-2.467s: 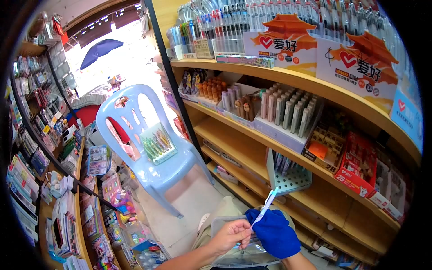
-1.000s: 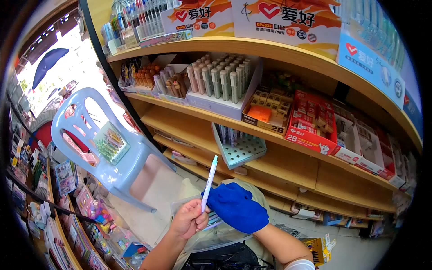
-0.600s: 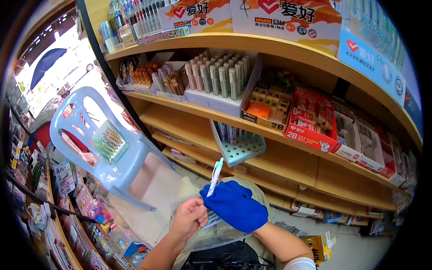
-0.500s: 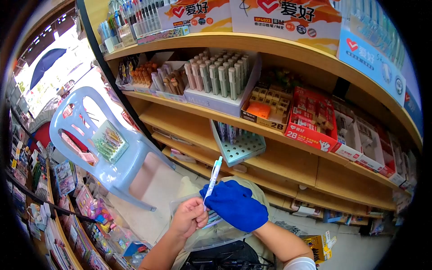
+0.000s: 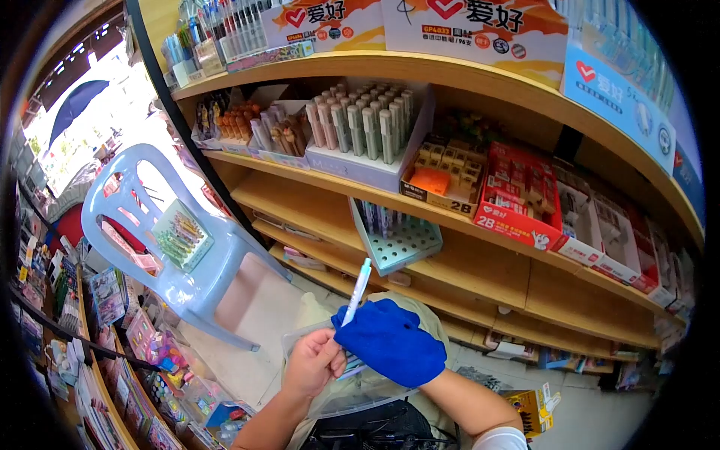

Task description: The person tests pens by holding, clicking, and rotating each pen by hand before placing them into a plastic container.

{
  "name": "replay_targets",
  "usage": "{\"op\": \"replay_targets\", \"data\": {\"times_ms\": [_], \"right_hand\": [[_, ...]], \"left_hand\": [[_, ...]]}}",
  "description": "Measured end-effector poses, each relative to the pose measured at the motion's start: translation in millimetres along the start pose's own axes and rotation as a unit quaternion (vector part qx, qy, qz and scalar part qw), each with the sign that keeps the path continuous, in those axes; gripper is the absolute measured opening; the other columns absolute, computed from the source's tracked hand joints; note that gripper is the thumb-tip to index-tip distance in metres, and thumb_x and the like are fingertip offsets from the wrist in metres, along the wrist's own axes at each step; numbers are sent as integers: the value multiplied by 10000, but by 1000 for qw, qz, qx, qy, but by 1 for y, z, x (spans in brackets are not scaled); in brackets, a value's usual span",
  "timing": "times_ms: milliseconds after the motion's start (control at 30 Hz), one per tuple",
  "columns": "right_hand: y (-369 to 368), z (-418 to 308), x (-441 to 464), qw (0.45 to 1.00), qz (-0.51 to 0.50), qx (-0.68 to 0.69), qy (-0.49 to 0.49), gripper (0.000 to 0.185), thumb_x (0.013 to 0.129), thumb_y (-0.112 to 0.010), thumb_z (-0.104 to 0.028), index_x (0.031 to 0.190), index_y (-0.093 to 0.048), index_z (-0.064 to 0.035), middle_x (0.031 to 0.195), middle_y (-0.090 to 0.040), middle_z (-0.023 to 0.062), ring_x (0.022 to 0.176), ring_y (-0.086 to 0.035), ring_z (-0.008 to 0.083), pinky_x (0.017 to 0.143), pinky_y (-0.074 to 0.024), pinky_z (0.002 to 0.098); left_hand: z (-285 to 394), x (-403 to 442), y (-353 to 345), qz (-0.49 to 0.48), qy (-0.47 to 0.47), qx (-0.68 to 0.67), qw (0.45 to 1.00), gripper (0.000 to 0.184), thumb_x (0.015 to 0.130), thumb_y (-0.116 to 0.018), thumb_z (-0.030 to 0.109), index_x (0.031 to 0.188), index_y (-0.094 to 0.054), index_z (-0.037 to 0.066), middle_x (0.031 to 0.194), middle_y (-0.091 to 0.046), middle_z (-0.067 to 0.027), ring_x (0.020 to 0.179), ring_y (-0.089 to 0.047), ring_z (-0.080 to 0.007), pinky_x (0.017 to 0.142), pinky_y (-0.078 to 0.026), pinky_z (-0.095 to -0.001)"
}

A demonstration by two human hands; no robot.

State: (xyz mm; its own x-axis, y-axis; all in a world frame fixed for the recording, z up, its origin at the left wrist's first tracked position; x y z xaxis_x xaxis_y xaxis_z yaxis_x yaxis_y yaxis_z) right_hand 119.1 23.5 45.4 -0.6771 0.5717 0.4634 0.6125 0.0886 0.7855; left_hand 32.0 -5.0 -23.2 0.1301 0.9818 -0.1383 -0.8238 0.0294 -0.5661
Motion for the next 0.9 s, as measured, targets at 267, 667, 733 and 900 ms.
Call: {"op": "replay_targets", "data": {"times_ms": [267, 667, 733, 900], "right_hand": [[-4, 3, 0, 1000, -20, 4, -24, 278, 827, -505, -217, 1080, -582, -131, 994, -579, 65, 898, -514, 243, 754, -401, 346], [-2, -2, 2, 992, -106, 11, -66, 322, 859, -474, -186, 1153, -544, -75, 1102, -558, 86, 997, -487, 264, 871, -363, 351], [-3, -11, 3, 994, -104, -43, -14, 326, 858, -471, -185, 1157, -537, -73, 1121, -554, 90, 1032, -485, 270, 881, -358, 352], [-2, -9, 2, 999, -29, 2, 26, 329, 833, -492, -210, 1136, -541, -91, 1107, -558, 76, 997, -498, 257, 839, -372, 347]], "left_hand": [[-7, -1, 0, -47, 48, -10, 998, 232, 908, -476, 212, 881, -510, -16, 569, -390, -8, 472, -350, -101, 444, -310, -216], [-4, -2, -4, -54, 69, -89, 992, 252, 916, -459, 236, 857, -509, -4, 559, -376, -1, 460, -343, -90, 436, -297, -206], [-2, -1, 1, -11, 18, -21, 1000, 230, 916, -463, 208, 884, -517, -13, 557, -380, -1, 458, -338, -88, 440, -305, -209], [8, -3, 0, 23, -65, 126, 990, 210, 915, -467, 173, 923, -524, -29, 544, -377, -1, 454, -328, -86, 446, -312, -212]]}}
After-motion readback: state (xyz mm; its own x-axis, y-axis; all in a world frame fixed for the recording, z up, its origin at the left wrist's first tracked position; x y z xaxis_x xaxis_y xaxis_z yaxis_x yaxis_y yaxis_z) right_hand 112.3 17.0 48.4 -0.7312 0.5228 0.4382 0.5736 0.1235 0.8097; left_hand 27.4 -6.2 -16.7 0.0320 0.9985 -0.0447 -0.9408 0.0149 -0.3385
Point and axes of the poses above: each hand's wrist, its own x-axis towards the middle knuckle, its own y-axis out of the back of the hand, z = x × y, the point moved 9 cm from there along x, towards the middle knuckle
